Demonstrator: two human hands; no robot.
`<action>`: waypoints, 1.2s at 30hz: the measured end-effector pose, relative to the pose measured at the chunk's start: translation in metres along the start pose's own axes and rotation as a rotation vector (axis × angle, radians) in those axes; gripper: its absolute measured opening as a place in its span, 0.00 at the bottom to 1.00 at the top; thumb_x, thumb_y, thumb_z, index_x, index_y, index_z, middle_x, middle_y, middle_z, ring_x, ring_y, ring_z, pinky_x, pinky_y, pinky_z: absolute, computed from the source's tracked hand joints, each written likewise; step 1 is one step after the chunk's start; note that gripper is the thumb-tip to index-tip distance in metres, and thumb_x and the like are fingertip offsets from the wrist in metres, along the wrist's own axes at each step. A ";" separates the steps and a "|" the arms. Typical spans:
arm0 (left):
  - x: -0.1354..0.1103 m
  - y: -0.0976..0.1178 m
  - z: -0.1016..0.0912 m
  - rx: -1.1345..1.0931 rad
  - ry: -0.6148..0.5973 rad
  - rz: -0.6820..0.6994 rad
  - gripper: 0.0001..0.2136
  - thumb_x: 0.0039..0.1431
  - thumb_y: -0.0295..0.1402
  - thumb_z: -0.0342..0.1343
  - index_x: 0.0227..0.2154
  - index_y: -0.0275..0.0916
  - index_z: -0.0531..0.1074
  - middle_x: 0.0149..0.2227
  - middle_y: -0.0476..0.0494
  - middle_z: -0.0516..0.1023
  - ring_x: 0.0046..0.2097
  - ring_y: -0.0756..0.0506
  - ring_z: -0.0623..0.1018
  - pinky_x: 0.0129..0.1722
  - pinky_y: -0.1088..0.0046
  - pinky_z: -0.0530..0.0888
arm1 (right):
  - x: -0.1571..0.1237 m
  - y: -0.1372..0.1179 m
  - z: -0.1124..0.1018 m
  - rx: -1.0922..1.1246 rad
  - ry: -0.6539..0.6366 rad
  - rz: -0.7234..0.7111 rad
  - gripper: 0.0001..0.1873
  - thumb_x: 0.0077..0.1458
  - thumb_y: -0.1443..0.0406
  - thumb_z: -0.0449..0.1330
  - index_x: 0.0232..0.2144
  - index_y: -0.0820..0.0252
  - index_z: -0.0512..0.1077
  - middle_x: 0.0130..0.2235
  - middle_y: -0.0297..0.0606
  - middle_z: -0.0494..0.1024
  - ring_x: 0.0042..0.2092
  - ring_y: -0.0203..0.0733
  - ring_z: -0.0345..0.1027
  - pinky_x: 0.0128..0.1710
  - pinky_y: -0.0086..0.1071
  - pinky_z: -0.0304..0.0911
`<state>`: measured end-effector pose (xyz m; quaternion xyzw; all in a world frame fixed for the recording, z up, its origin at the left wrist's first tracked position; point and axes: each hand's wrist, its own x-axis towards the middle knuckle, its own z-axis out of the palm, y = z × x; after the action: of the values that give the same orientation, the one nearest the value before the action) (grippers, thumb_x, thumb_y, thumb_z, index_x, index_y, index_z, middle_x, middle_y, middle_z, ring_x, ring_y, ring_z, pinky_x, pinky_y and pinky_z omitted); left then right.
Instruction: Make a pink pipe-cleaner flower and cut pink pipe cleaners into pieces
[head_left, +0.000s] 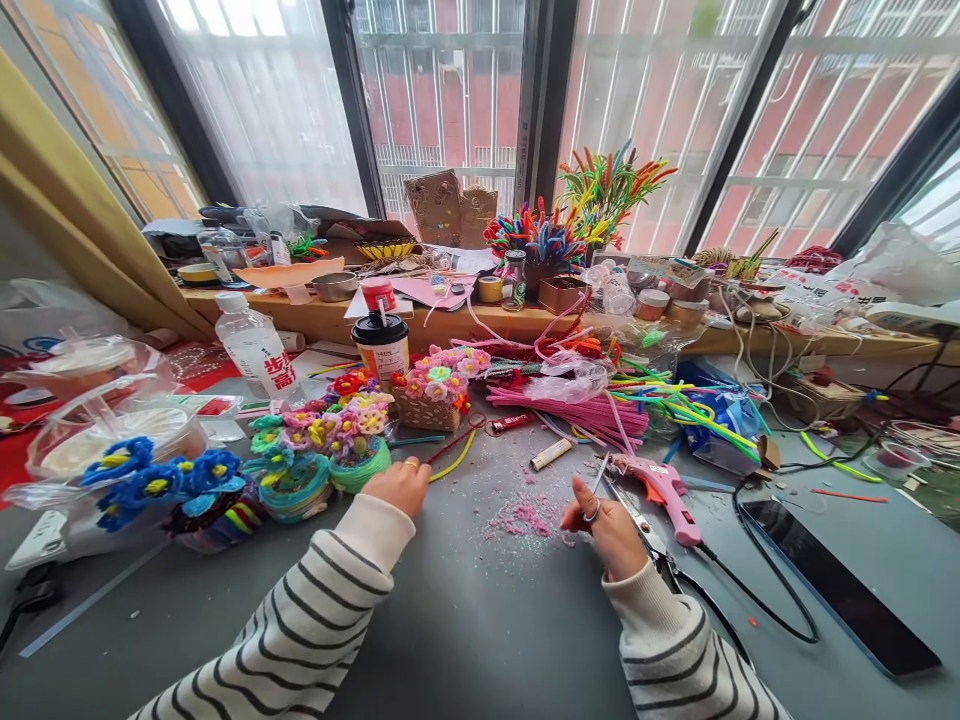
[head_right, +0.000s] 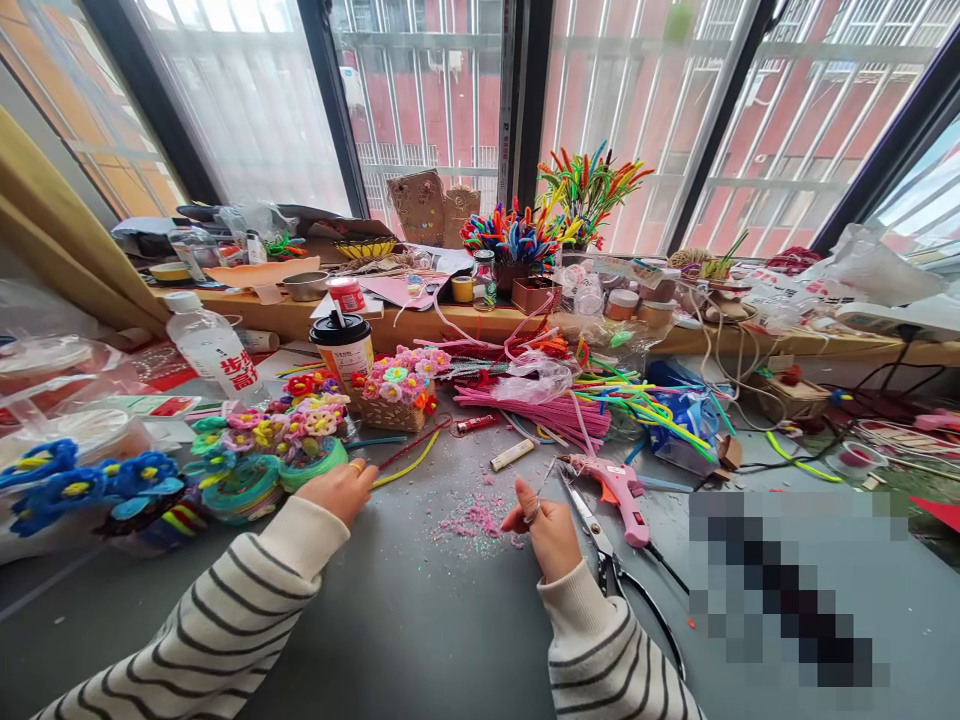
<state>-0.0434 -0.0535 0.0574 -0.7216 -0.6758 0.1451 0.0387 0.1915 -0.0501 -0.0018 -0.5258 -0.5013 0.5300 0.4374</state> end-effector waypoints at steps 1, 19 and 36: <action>-0.002 0.007 0.002 0.000 0.024 0.106 0.11 0.50 0.20 0.39 0.33 0.31 0.65 0.36 0.33 0.68 0.38 0.40 0.70 0.32 0.65 0.68 | -0.001 0.000 0.001 -0.079 -0.051 -0.012 0.27 0.44 0.50 0.47 0.08 0.62 0.69 0.13 0.37 0.68 0.19 0.35 0.59 0.22 0.28 0.55; 0.000 0.077 0.032 -0.602 0.530 0.588 0.12 0.50 0.33 0.44 0.38 0.36 0.63 0.35 0.41 0.71 0.37 0.47 0.71 0.36 0.71 0.69 | -0.006 0.004 0.013 -0.556 -0.181 -0.414 0.26 0.49 0.54 0.44 0.13 0.61 0.71 0.19 0.37 0.72 0.23 0.35 0.64 0.26 0.25 0.55; -0.002 0.096 0.026 -1.488 0.378 0.561 0.09 0.46 0.34 0.49 0.21 0.33 0.68 0.24 0.42 0.71 0.30 0.49 0.70 0.30 0.73 0.68 | -0.010 0.007 0.021 -0.490 -0.269 -0.514 0.14 0.45 0.67 0.51 0.15 0.60 0.72 0.18 0.37 0.72 0.22 0.37 0.64 0.23 0.27 0.56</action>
<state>0.0428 -0.0676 0.0089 -0.7131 -0.3713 -0.4614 -0.3752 0.1712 -0.0627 -0.0085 -0.3975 -0.7819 0.3315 0.3476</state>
